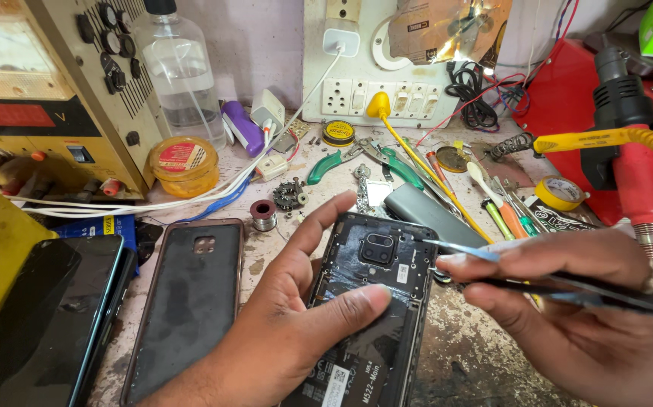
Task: The person repairs a smartphone at a cluttered workbench. They pry open the phone's back cover, use tweezers to remove internal components and the battery, work on the frame with a pry tool, and handle a replacement display assembly, connecting it to the phone body.
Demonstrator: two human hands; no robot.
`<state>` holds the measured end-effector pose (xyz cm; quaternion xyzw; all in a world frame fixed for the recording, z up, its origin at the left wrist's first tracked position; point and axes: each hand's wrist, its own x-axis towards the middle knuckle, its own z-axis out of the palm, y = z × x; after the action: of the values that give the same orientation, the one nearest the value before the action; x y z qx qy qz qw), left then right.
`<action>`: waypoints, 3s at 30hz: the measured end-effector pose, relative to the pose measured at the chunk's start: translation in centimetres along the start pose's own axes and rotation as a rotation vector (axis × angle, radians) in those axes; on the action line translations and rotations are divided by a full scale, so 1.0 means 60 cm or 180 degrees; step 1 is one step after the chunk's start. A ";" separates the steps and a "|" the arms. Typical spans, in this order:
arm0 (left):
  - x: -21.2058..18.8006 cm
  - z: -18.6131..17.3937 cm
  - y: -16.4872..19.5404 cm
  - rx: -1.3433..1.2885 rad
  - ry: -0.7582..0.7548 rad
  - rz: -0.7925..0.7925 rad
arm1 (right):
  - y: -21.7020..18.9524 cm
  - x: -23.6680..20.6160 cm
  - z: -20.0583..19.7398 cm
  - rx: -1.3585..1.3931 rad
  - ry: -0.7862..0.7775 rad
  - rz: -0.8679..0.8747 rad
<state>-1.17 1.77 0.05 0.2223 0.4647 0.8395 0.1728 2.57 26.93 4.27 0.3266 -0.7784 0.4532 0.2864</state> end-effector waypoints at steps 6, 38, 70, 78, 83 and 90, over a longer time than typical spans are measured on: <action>-0.001 0.001 0.003 0.0076 -0.0003 -0.0044 | 0.015 0.004 -0.019 0.0419 -0.0617 -0.0070; -0.008 0.005 0.008 -0.0413 -0.0124 -0.0352 | -0.032 0.000 -0.010 0.1297 0.0262 0.2906; -0.013 0.028 0.006 0.0778 0.0141 -0.0201 | -0.058 0.023 0.007 -0.1184 -0.1012 -0.1880; -0.014 0.022 0.005 0.1549 0.0255 -0.0087 | -0.005 0.003 0.014 0.0226 0.0178 -0.0597; -0.015 0.026 0.005 0.1636 0.0187 -0.0039 | 0.030 -0.023 -0.008 0.0736 -0.0060 -0.0275; -0.017 0.027 0.008 0.1777 0.0215 -0.0147 | 0.011 -0.019 -0.010 0.0875 -0.0181 -0.0115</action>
<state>0.50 2.14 1.01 0.2226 0.6884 0.6817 0.1084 2.86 27.99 3.33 0.3895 -0.7108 0.5409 0.2249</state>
